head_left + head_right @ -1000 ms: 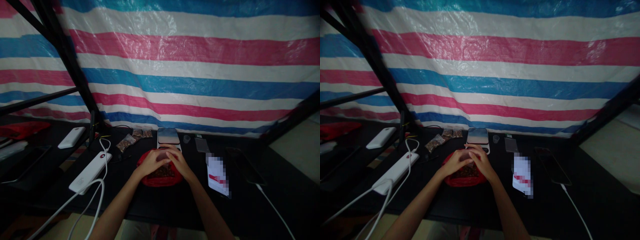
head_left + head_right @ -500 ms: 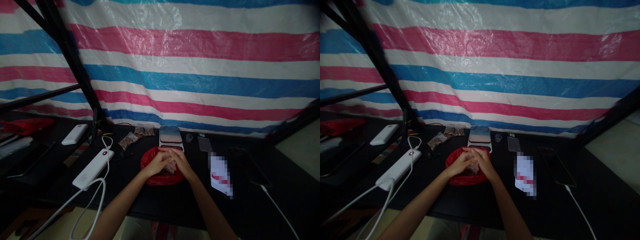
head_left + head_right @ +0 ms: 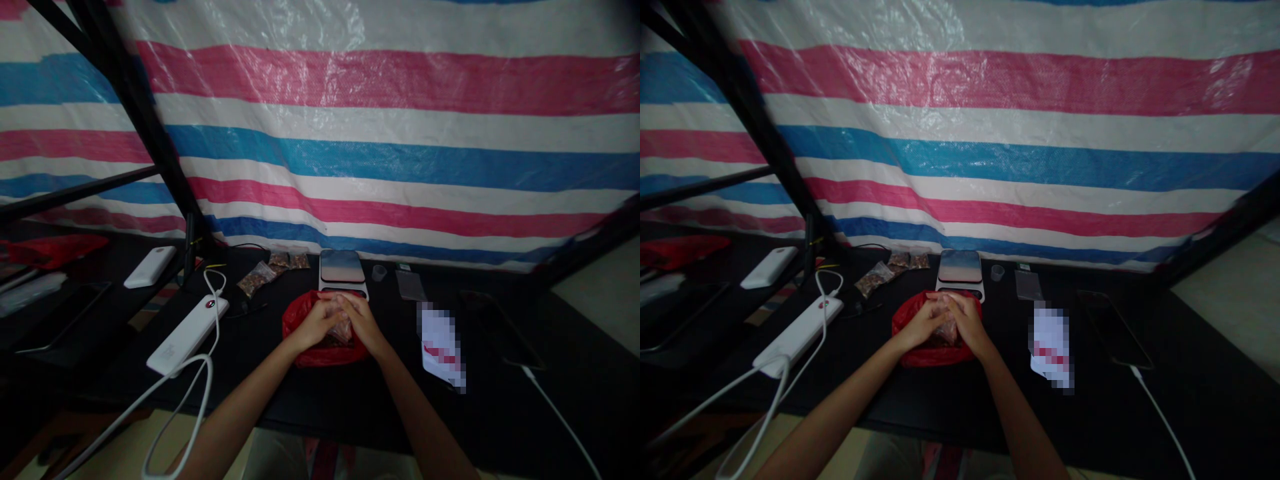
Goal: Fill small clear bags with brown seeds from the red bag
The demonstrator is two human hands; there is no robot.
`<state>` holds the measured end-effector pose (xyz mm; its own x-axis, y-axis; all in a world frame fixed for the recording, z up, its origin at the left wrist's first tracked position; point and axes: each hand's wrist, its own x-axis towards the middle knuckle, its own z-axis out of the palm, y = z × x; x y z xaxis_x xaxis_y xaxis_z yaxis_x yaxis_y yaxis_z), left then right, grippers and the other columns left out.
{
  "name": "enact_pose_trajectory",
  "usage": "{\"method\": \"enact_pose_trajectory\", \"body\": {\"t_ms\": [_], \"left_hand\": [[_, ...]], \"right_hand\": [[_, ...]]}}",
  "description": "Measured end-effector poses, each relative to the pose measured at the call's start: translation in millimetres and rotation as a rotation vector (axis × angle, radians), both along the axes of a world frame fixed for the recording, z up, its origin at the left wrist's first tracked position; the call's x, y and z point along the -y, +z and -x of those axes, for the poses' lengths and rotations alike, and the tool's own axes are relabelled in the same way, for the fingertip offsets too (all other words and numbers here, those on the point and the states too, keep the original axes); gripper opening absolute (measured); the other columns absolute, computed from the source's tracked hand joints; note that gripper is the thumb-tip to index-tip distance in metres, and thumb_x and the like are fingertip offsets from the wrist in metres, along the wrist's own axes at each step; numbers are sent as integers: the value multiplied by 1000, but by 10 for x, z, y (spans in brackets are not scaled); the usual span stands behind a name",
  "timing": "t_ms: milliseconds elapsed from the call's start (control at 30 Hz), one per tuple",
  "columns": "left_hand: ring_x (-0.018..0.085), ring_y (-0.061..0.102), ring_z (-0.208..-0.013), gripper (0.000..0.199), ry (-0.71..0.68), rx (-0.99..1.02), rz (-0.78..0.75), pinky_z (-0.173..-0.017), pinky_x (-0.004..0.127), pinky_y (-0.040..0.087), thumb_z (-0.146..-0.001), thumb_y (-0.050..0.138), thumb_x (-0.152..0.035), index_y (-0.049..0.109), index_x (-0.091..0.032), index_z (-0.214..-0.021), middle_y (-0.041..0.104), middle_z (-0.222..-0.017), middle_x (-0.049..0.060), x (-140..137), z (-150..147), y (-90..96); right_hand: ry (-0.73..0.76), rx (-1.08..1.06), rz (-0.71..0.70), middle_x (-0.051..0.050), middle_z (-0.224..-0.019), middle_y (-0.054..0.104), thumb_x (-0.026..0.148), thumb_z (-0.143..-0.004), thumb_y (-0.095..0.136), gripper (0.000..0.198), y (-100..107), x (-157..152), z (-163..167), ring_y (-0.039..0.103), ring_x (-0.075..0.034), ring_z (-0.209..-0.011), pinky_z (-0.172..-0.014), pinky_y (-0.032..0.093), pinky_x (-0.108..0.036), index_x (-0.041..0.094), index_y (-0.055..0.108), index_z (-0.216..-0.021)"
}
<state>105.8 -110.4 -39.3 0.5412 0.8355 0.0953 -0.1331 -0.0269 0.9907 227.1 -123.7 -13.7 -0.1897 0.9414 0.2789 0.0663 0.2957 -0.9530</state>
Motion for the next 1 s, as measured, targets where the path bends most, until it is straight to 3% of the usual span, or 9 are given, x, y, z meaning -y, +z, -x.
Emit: {"method": "enact_pose_trajectory", "body": {"t_ms": [200, 633, 1000], "left_hand": [[12, 58, -59, 35, 9, 24, 12, -59, 22, 45, -71, 60, -41, 60, -8, -83, 64, -68, 4, -19, -13, -38], [13, 60, -53, 34, -89, 88, 187, -57, 25, 48, -69, 61, -41, 58, -8, -77, 64, -62, 5, -17, -20, -57], [15, 61, -55, 37, -69, 69, 158, -56, 26, 49, -69, 61, -42, 58, -7, -82, 64, -65, 6, -21, -18, -40]], "right_hand": [[-3, -18, 13, -4, -96, 67, 38, -83, 42, 32, -25, -13, 10, 61, -21, -89, -82, 46, -34, 19, 66, -93], [-28, -29, 3, -2, -93, 68, 34, -83, 44, 28, 3, -5, 36, 62, -19, -86, -79, 46, -30, 22, 67, -89], [-54, -30, -25, -3, -92, 68, 34, -83, 43, 27, -29, -14, 55, 62, -19, -86, -78, 46, -30, 22, 67, -90]]}}
